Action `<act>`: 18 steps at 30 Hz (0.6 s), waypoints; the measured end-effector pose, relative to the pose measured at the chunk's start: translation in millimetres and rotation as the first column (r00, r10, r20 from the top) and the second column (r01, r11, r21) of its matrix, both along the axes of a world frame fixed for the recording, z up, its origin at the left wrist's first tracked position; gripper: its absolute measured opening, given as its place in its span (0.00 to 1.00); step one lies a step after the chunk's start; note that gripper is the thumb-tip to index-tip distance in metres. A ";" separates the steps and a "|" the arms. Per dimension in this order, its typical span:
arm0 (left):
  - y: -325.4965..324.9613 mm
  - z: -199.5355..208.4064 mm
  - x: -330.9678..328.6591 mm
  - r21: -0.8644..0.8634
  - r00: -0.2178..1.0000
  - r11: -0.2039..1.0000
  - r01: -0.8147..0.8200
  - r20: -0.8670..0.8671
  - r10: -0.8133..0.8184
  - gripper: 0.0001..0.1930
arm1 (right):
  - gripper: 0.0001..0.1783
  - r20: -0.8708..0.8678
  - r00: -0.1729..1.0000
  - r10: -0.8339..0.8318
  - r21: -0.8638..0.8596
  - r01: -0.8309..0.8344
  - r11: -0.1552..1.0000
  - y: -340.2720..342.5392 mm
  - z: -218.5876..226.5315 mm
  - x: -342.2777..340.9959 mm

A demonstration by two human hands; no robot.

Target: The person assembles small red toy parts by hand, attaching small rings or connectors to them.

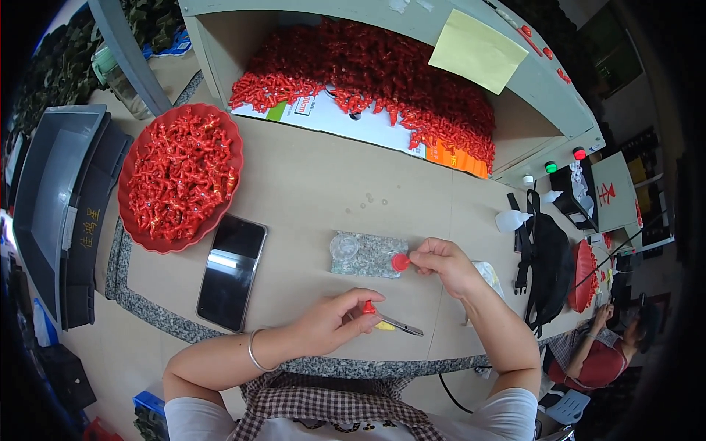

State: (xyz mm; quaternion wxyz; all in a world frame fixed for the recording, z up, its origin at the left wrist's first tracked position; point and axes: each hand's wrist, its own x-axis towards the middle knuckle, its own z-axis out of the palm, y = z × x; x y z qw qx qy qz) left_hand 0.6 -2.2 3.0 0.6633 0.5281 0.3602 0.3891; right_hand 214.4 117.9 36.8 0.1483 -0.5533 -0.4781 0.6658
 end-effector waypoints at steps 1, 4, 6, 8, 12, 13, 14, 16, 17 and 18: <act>0.0 -0.3 0.0 -0.001 1.000 1.000 -0.002 0.001 0.002 0.17 | 0.07 0.001 1.000 0.002 -0.001 -0.002 1.000 -0.2 -0.1 -0.4; 0.6 -0.3 0.1 0.005 1.000 1.000 -0.010 0.006 0.010 0.16 | 0.08 0.006 1.000 -0.005 0.002 0.005 1.000 -0.9 -0.4 -0.7; 0.8 1.1 -0.3 0.006 1.000 1.000 -0.003 -0.013 0.003 0.16 | 0.09 0.020 1.000 0.004 0.005 -0.004 1.000 -1.1 -1.2 0.0; 0.3 0.6 0.0 0.011 1.000 1.000 -0.008 -0.012 0.008 0.16 | 0.09 0.025 1.000 0.002 0.013 -0.002 1.000 -2.1 -2.0 -0.7; 0.5 0.1 -0.2 0.018 1.000 1.000 -0.011 -0.004 0.011 0.16 | 0.08 -0.007 0.999 -0.032 -0.002 0.032 1.000 -1.3 0.9 -0.1; 0.5 -0.4 -0.3 0.019 1.000 1.000 -0.012 -0.004 0.012 0.16 | 0.08 -0.007 1.000 -0.030 -0.001 0.030 1.000 -1.4 1.5 -0.8; 0.3 -1.2 -0.3 0.017 1.000 1.000 -0.014 -0.006 0.014 0.16 | 0.08 0.001 0.999 -0.037 0.003 0.037 0.999 -1.8 1.9 -1.5; 0.5 -0.8 -0.7 0.017 1.000 1.000 -0.016 -0.008 0.016 0.17 | 0.08 0.008 0.999 -0.044 0.007 0.044 0.999 -2.3 2.3 -2.6; 0.8 0.6 -0.9 0.013 1.000 1.000 -0.015 -0.009 0.015 0.17 | 0.08 0.015 0.998 -0.056 0.002 0.056 0.998 -2.5 2.2 -3.0; 1.1 1.3 -1.1 0.010 1.000 1.000 -0.015 -0.009 0.015 0.16 | 0.08 0.022 0.997 -0.069 -0.003 0.069 0.998 -2.6 2.0 -3.2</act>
